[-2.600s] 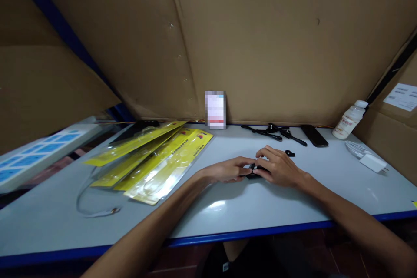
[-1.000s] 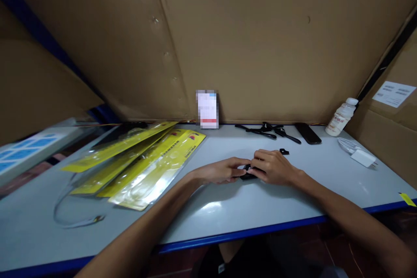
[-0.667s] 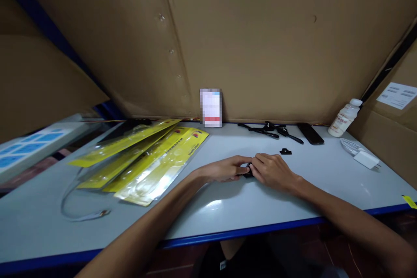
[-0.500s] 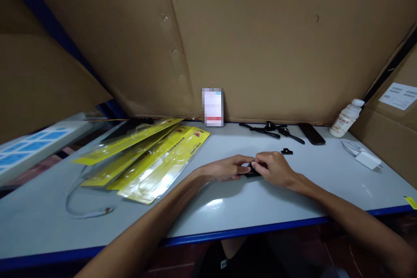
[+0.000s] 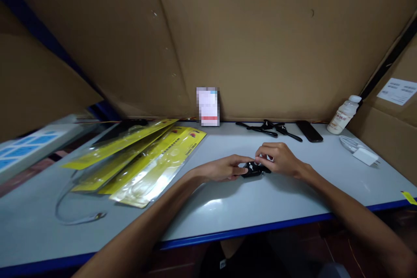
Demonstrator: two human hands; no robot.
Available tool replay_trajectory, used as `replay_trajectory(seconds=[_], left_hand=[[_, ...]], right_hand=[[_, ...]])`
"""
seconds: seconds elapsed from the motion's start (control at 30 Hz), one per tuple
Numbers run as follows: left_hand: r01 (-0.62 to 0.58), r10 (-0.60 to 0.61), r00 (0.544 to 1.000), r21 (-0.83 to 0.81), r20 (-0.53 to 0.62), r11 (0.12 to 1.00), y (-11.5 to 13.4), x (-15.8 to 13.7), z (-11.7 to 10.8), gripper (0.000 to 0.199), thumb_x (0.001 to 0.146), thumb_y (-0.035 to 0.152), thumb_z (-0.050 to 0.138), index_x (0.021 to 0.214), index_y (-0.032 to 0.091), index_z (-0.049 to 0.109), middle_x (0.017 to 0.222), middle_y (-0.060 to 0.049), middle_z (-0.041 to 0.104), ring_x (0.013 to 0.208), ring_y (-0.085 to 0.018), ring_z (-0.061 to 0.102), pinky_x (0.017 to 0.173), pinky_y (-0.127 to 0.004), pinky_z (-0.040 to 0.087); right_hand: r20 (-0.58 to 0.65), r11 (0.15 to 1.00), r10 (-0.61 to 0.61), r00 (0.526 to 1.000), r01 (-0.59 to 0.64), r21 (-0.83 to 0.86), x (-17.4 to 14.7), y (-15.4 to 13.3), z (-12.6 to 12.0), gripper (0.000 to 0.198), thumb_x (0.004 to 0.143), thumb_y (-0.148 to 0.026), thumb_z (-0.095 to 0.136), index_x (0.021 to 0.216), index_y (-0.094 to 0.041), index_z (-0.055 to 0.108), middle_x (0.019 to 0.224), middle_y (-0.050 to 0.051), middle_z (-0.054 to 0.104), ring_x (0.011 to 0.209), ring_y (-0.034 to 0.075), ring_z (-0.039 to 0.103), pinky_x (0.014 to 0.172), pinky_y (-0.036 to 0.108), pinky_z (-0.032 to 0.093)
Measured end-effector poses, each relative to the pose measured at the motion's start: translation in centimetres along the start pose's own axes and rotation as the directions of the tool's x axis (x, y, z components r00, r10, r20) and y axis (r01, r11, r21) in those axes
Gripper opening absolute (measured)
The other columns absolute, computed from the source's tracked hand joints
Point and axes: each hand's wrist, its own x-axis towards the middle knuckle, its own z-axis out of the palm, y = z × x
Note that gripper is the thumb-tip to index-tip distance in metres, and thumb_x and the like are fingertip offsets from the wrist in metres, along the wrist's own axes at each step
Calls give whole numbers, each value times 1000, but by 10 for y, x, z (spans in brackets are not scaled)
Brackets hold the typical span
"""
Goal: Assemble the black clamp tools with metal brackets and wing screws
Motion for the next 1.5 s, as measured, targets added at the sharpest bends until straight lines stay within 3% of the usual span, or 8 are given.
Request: replay_trajectory(seconds=[0.1,0.17,0.27,0.4,0.67,1.07,1.5], left_hand=[[3,-3,1000,30,-12,1000,0,1,0,46,92,44,53,127,14,57,63,7,29,54,-9,24,50,-24,19],[-16,16,1000,46,-5,999,0,2,-1,40,91,43,54,116,13,60,65,7,31,55,-9,26,51,-24,21],[-35,34,999,70,16,997,1,2,-2,35,90,42,55,109,13,61,67,5,35,58,-10,29,54,-24,25],[1,-2,1000,64,16,998,2,1,-3,39,90,41,55,116,13,60,66,6,34,56,-10,28,52,-25,23],[-22,20,1000,78,20,997,0,2,-3,34,91,38,53,114,14,60,64,6,34,55,-9,27,51,-24,22],[16,-13,999,71,-51,997,2,0,0,42,88,44,57,120,17,61,60,6,32,51,-9,26,45,-23,19],[-50,48,991,-16,-123,999,-3,2,4,37,87,40,56,115,18,63,66,5,30,53,-9,24,45,-23,20]], right_hand=[[98,996,-90,991,91,-5,-2,-3,-1,21,97,-25,56,110,-25,72,83,0,65,67,11,53,62,25,36],[140,993,-112,984,116,-25,-3,-4,0,23,96,-27,58,114,-28,73,85,0,66,67,12,54,61,25,36],[160,990,-124,979,133,-50,-3,-4,4,23,96,-29,59,114,-29,73,89,1,68,70,12,56,61,26,36],[143,984,-142,979,155,-86,-3,-3,9,24,97,-29,58,117,-26,71,89,1,68,70,12,56,61,26,36],[107,971,-135,985,153,-183,-3,-6,17,18,99,-32,56,102,-19,68,88,3,68,68,12,55,58,27,33],[181,895,-36,983,112,-433,-3,-17,30,37,108,-37,31,94,-14,56,86,7,67,69,15,57,52,31,25],[157,921,126,980,-56,-386,0,-25,29,30,106,-39,40,96,-14,55,89,7,69,69,17,57,52,31,23]])
